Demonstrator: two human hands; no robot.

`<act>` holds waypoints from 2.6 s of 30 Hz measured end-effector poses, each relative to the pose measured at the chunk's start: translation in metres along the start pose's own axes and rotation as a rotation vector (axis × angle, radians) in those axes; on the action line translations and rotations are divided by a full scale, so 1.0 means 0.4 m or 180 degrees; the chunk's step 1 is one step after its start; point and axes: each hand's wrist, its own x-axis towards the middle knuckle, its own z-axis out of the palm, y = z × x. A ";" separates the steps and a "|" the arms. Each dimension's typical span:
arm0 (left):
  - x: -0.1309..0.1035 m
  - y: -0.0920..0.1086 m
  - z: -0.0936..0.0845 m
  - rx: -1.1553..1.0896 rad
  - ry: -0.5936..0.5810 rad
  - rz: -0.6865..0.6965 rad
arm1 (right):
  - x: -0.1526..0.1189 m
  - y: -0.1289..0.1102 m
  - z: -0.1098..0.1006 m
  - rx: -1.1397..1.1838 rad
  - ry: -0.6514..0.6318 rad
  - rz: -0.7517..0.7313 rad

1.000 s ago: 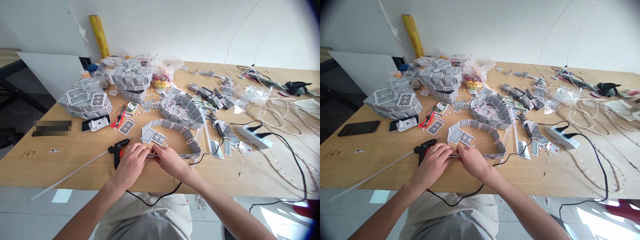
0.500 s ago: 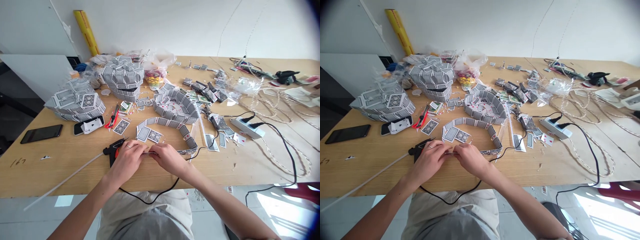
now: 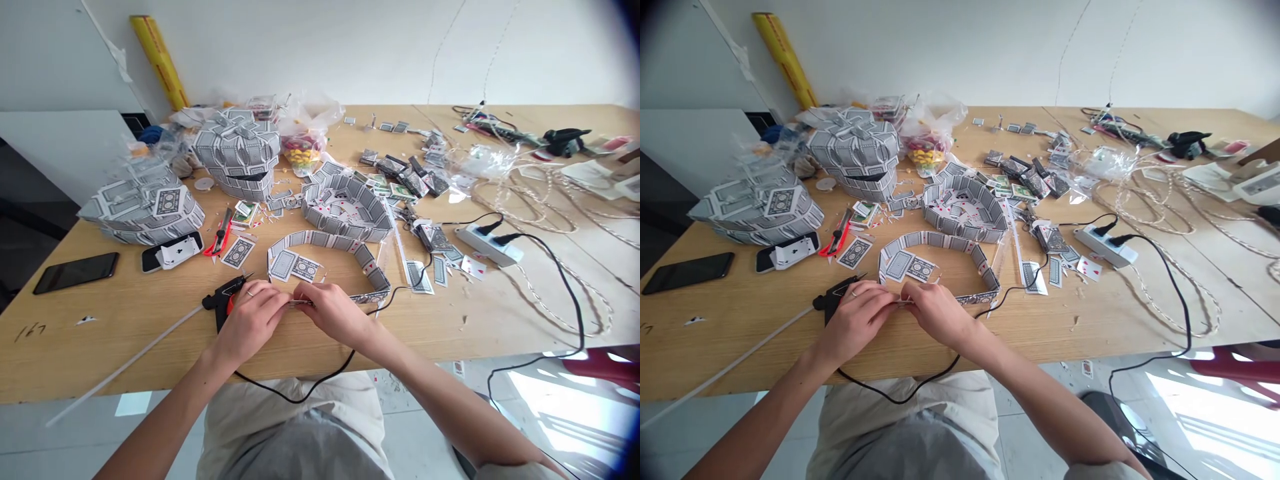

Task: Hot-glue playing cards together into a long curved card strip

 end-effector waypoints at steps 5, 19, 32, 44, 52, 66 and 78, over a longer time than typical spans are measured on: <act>0.002 0.000 0.003 -0.0094 0.0035 -0.0042 | -0.002 -0.007 -0.003 0.0146 0.0005 0.0137; 0.014 0.007 0.000 0.0149 -0.0005 0.0120 | -0.003 0.001 0.000 0.0075 0.0032 0.0269; 0.024 0.004 -0.002 0.0214 -0.0105 0.0179 | -0.002 -0.002 0.002 0.0103 0.0088 0.0218; 0.027 -0.007 0.004 0.0445 -0.0328 0.0232 | -0.018 -0.010 -0.004 -0.0197 0.0155 -0.0001; 0.026 -0.005 0.004 0.0531 -0.0387 0.0249 | -0.013 -0.011 0.001 -0.0217 0.0044 0.0121; 0.027 -0.013 0.006 0.0286 -0.0466 0.0296 | -0.010 -0.024 -0.010 -0.0545 -0.0098 0.0075; 0.007 0.009 0.001 0.0450 -0.0072 0.0258 | -0.035 -0.004 0.011 -0.0281 0.0425 -0.0175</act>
